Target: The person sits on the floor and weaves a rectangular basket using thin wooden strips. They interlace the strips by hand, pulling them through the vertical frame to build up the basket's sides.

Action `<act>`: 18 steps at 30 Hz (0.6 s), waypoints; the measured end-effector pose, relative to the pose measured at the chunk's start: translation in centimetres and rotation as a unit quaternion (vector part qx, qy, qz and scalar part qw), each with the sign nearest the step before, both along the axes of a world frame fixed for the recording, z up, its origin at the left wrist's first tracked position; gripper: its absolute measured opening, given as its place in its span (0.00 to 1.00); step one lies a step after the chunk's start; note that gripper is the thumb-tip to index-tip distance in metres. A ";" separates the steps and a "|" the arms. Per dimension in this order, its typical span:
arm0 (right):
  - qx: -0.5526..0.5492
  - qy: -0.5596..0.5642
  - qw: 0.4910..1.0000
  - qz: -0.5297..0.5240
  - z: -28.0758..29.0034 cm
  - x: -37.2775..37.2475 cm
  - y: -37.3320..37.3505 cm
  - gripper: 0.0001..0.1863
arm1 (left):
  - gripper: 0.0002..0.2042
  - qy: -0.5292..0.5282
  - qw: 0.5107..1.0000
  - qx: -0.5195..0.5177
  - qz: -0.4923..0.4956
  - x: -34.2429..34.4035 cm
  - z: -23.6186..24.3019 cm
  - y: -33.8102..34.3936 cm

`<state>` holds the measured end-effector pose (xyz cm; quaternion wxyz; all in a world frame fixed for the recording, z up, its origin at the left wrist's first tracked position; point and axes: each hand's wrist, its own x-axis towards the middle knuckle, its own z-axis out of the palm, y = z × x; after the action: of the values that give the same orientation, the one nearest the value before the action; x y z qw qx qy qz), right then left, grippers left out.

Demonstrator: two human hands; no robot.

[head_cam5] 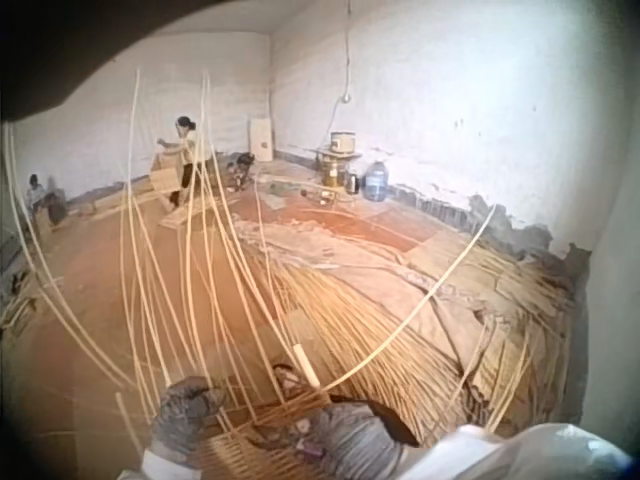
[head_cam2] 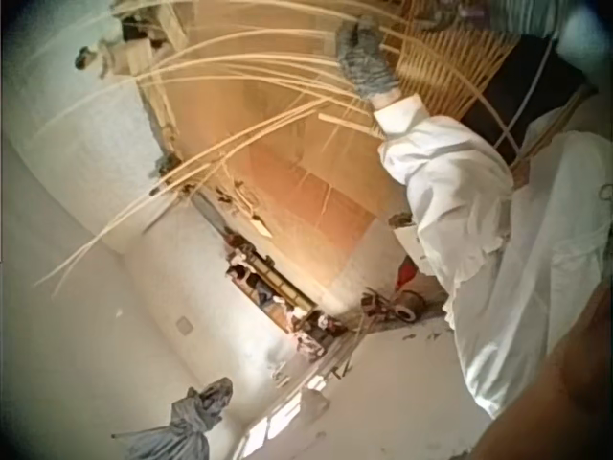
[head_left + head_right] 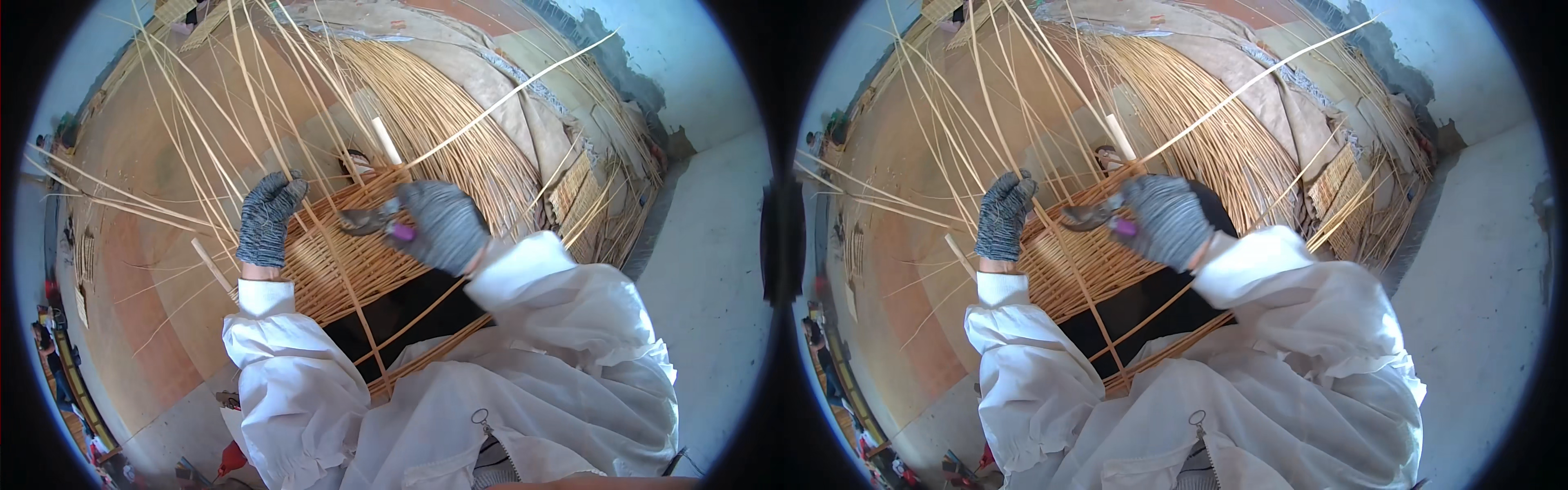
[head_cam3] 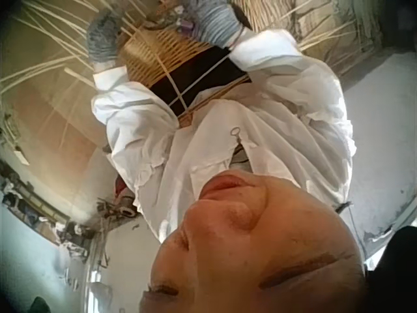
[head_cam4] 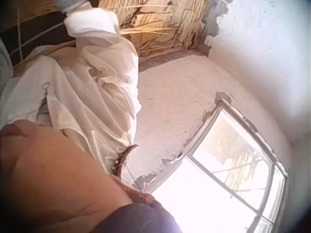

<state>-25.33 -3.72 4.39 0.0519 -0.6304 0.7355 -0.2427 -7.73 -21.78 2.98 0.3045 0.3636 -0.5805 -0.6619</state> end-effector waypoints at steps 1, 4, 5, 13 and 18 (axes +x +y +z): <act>-0.018 0.019 1.000 -0.003 -0.8 0.9 -0.7 0.23 | 0.09 0.011 1.000 0.005 -0.003 -0.1 -0.1 -0.2; -0.031 0.010 0.999 -0.042 -2.9 3.8 -1.8 0.27 | 0.09 0.018 1.000 0.023 -0.006 0.7 -0.3 -0.1; -0.027 0.000 0.998 -0.063 -3.5 4.5 -2.1 0.29 | 0.09 0.021 0.999 0.031 -0.005 0.8 -0.1 0.1; 0.062 -0.067 0.993 -0.074 -4.9 5.3 -2.2 0.19 | 0.08 0.025 0.999 0.017 0.013 1.0 -1.9 0.1; 0.240 -0.094 0.965 -0.044 -2.0 2.9 1.5 0.12 | 0.06 -0.007 0.999 -0.033 0.030 1.1 -2.4 2.6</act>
<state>-22.41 -2.25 2.35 0.2596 -0.5410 0.7911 -0.1189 -6.65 -19.14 0.63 0.3321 0.3755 -0.5931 -0.6301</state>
